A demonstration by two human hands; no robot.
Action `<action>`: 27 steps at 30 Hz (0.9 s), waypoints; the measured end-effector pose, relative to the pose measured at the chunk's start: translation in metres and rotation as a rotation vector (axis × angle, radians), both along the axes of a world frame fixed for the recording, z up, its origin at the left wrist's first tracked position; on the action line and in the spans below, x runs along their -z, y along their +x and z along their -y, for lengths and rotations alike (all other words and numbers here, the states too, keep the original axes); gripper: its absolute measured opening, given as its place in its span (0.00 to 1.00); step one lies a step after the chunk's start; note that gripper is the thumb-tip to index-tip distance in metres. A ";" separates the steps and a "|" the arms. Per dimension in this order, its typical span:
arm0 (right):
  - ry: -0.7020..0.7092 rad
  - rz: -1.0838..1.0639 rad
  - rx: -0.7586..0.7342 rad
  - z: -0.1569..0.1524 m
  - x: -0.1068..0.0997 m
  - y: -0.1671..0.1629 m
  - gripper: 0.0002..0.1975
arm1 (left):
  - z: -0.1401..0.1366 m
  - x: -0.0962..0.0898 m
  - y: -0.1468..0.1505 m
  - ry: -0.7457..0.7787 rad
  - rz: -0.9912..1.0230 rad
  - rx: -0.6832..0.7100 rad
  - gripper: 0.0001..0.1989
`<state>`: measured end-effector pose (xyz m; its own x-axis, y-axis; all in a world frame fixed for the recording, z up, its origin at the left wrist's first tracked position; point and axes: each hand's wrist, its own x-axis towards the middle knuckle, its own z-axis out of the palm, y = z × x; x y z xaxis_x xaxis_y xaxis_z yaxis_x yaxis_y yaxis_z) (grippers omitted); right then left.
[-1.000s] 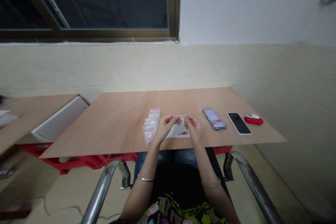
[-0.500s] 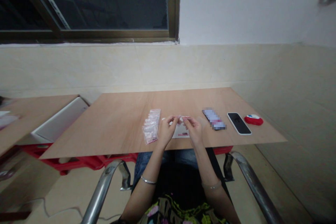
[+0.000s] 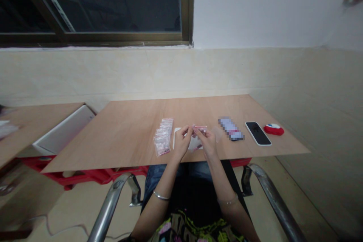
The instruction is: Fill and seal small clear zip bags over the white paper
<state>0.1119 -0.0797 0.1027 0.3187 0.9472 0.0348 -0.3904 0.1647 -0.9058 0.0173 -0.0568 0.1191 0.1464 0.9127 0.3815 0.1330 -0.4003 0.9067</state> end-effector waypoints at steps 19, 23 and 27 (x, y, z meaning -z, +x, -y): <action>0.147 0.174 0.072 -0.008 0.014 -0.005 0.12 | 0.000 0.011 -0.008 0.090 -0.281 -0.244 0.20; 0.145 0.168 0.060 -0.007 0.014 -0.008 0.14 | 0.000 0.014 -0.015 0.071 -0.300 -0.256 0.20; 0.096 0.107 0.011 -0.011 0.021 -0.013 0.16 | -0.001 0.019 -0.020 0.083 -0.308 -0.273 0.20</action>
